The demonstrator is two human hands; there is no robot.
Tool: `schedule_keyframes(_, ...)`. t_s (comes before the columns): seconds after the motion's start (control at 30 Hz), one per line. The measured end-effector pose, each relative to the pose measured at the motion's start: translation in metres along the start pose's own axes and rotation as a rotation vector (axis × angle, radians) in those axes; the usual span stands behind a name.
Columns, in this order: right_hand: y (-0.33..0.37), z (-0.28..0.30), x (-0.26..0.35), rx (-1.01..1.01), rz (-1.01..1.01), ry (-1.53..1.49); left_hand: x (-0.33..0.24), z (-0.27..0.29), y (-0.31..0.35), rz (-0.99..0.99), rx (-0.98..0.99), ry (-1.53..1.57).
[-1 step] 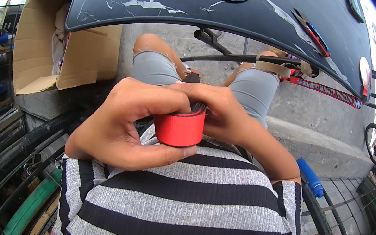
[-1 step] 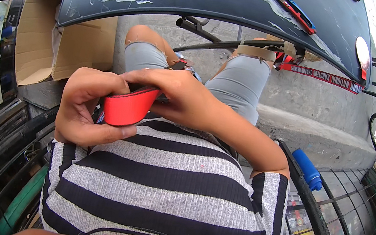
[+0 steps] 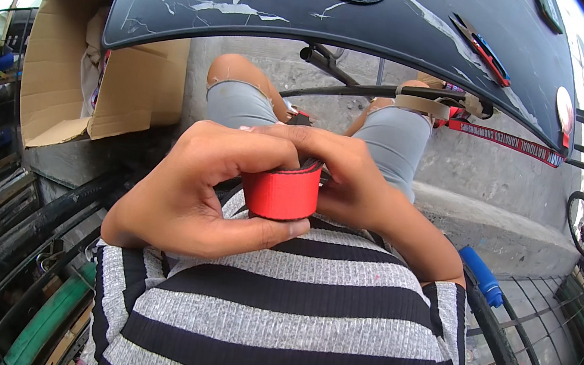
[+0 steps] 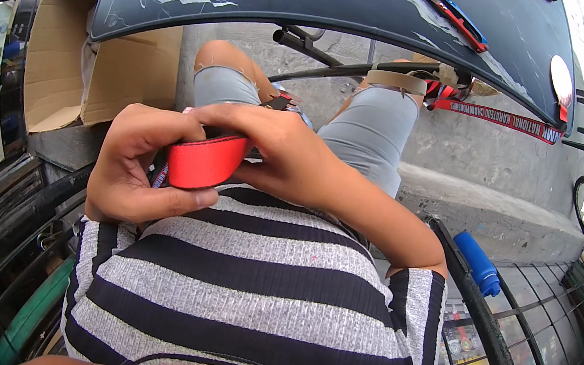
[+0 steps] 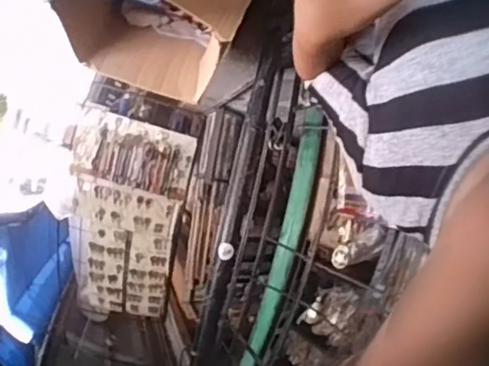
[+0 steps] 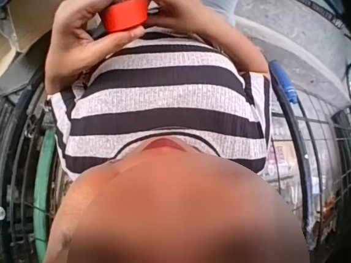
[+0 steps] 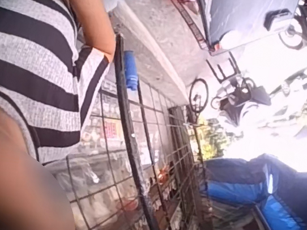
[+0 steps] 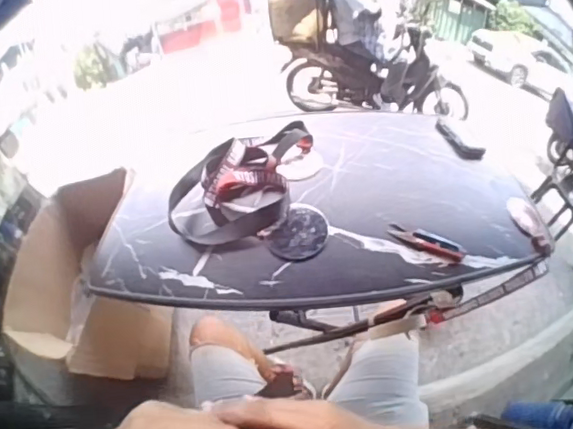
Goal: The person assembles medals by attaching red ribbons to circular metal medals using a red plastic holder and white adhesive tape. They thread the ribbon through the holder, secure it with tape, and repeat the process for multiple medals at a table.
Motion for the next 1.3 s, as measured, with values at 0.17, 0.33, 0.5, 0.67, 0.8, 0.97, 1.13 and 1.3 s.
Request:
schedule_keyframes(0.17, 0.023, 0.014, 0.029, -0.236, 0.061, 0.207, 0.0, -0.012, -0.002, 0.104, 0.093, -0.008)
schedule_keyframes(0.33, 0.041, 0.026, 0.034, -0.23, 0.016, 0.282, 0.006, -0.015, -0.003, 0.106, 0.187, -0.087)
schedule_keyframes(0.5, 0.049, 0.023, 0.034, -0.199, -0.013, 0.332, 0.011, -0.018, -0.002, 0.057, 0.322, -0.24)
schedule_keyframes(0.67, 0.052, 0.02, 0.028, -0.213, -0.031, 0.346, 0.024, -0.015, 0.003, 0.114, 0.406, -0.084)
schedule_keyframes(0.8, 0.053, 0.016, 0.015, -0.194, -0.082, 0.385, 0.066, -0.013, 0.004, 0.623, 0.381, 0.634)
schedule_keyframes(0.97, 0.051, 0.02, -0.001, -0.207, -0.039, 0.422, 0.097, -0.025, 0.007, 0.553, 0.539, 0.812)
schedule_keyframes(1.13, 0.061, 0.039, -0.012, -0.204, -0.227, 0.541, 0.12, -0.047, 0.01, 0.426, 0.354, 0.808)
schedule_keyframes(1.3, 0.064, 0.086, -0.03, -0.408, -0.34, 1.257, 0.17, -0.079, 0.011, 0.58, -0.023, 0.771)
Point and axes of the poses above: each hand's wrist, its own y-axis away from the middle knuckle, its own z-axis out of the back of the hand, x = y × z, the point moved 2 cm from there along -y, towards the middle knuckle, and after that the axes turned 15 degrees about -z, right-handed, at the moved point
